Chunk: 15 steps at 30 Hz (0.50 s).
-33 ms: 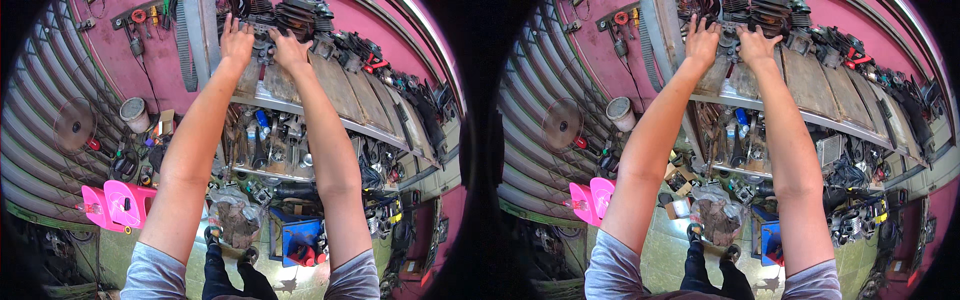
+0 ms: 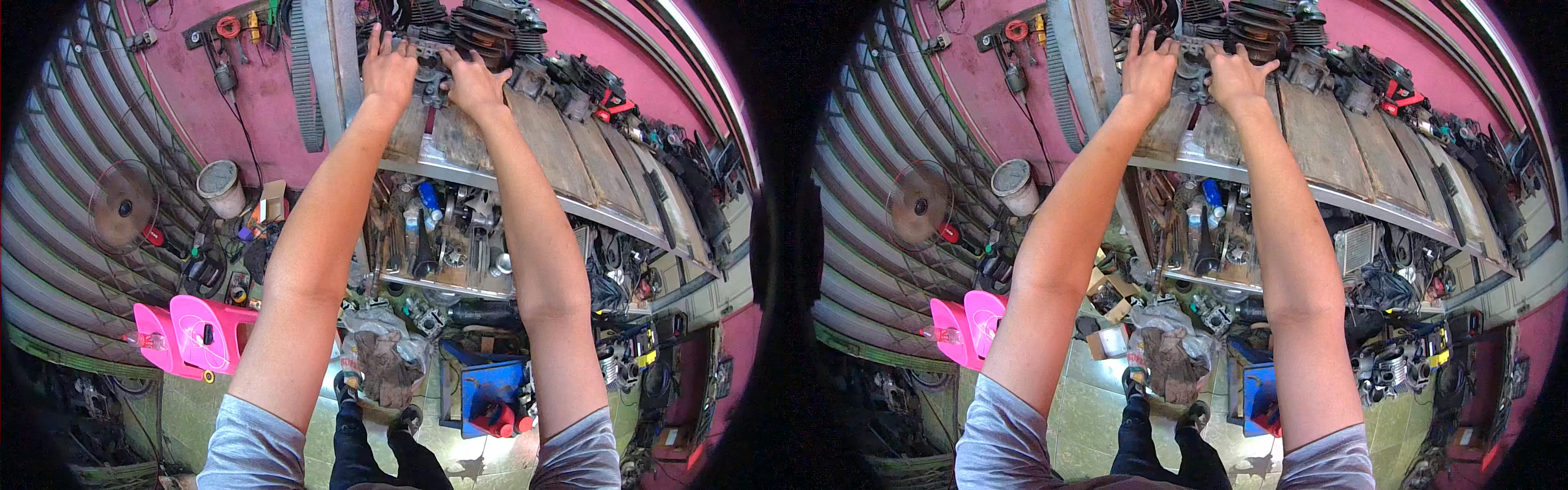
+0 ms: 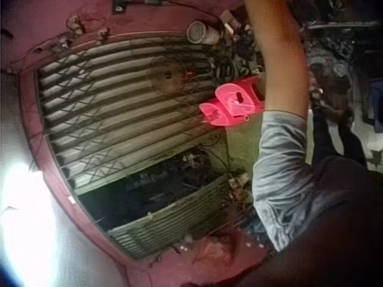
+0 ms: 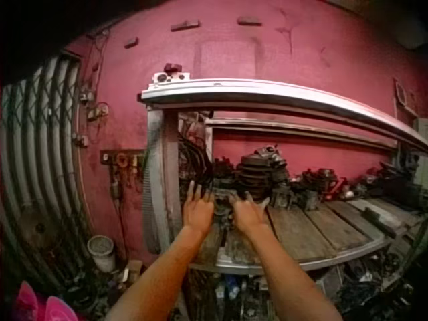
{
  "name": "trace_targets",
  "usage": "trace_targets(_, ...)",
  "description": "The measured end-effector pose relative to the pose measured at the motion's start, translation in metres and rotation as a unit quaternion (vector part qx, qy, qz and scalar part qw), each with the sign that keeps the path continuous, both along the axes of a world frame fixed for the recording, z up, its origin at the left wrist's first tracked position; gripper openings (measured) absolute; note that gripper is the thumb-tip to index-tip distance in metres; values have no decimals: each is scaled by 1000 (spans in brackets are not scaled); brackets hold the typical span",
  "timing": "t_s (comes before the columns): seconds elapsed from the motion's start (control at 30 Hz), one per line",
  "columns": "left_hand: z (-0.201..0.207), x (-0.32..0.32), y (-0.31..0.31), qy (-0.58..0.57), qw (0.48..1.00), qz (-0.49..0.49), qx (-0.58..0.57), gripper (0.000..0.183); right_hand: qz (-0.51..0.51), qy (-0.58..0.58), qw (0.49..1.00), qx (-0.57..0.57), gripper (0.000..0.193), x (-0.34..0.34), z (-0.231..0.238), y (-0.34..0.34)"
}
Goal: The person sands and cleans the surface of a metal engine component, specifically a cylinder head, using sandpaper.
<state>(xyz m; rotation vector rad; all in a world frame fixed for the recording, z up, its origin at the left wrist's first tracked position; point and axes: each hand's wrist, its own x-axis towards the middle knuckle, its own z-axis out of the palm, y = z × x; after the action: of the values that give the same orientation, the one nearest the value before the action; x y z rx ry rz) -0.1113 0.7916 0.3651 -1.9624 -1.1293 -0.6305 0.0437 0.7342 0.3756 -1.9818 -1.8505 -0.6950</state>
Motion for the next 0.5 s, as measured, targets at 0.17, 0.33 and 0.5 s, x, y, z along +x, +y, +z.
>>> trace_targets(0.17, -3, 1, 14, -5, 1000, -15, -11, 52, -4, 27, 1000, -13, 69, 3, -3, 9)
trace_targets(0.33, -3, 5, 25, -18, 1000, -14, -14, 53, -17, 47, 998, -44, 72, 3, 4, 21)
trace_targets(0.5, -3, 13, 28, -7, 1000, -5, -14, 52, -5, 45, 999, -17, 70, 13, -1, 29)
